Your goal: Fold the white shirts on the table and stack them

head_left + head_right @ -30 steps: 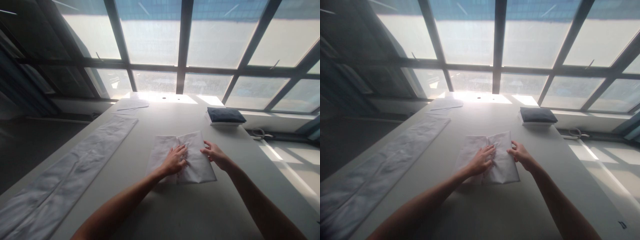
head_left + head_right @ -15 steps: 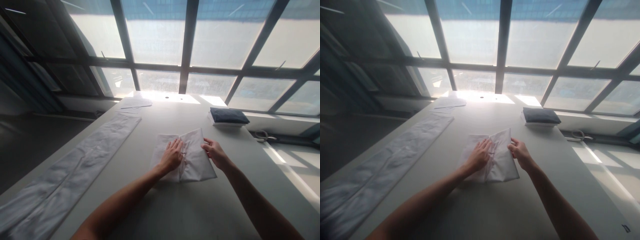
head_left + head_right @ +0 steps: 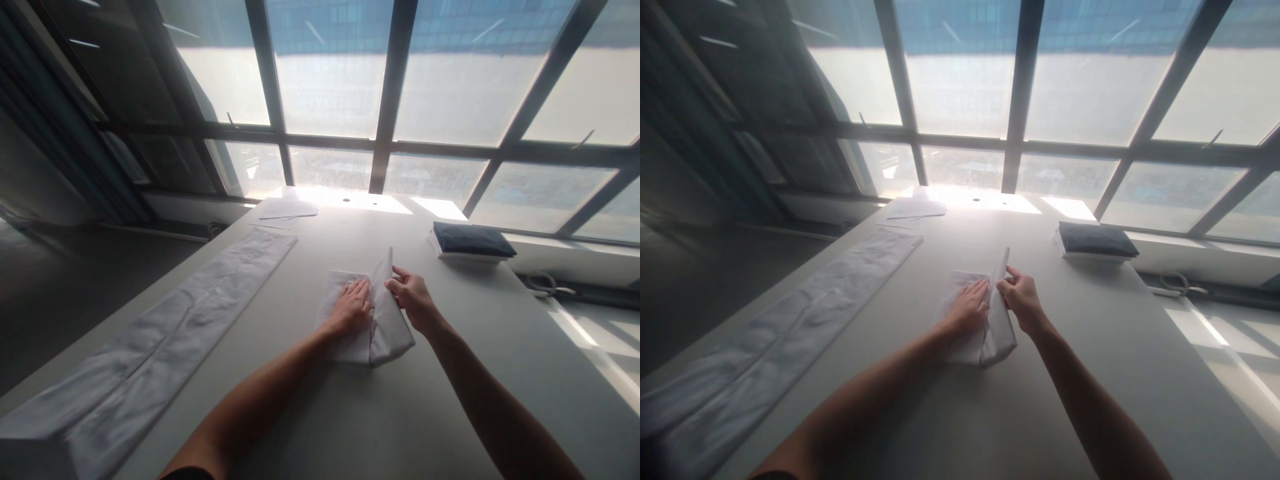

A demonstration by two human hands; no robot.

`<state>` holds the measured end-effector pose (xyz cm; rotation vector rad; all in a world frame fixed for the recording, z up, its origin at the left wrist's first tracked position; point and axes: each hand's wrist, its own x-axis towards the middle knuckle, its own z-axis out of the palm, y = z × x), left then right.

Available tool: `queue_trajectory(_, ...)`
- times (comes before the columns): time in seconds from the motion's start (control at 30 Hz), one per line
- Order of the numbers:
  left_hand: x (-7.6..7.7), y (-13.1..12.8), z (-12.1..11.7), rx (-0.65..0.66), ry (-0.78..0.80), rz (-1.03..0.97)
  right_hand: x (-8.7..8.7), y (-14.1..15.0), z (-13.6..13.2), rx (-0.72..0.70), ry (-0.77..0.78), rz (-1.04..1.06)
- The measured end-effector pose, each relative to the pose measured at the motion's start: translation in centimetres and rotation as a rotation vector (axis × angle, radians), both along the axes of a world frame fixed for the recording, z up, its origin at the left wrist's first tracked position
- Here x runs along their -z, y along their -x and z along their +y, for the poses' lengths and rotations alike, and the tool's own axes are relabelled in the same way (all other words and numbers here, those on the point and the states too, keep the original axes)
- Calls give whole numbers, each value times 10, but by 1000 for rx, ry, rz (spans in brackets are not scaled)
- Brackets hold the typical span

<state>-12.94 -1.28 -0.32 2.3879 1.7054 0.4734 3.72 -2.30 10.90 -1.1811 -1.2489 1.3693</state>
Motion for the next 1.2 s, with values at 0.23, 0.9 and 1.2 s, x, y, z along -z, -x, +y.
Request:
queue_trajectory(0.23, -14, 9, 11, -212, 174, -743, 3, 48, 9, 9, -74, -122)
queue_trajectory(0.9, -36, 74, 26, -398, 651, -1233, 107, 42, 36, 133, -417, -414)
queue_trajectory(1.2, -40, 84, 21, -479, 88, -656, 104, 63, 13, -194, -378, -912)
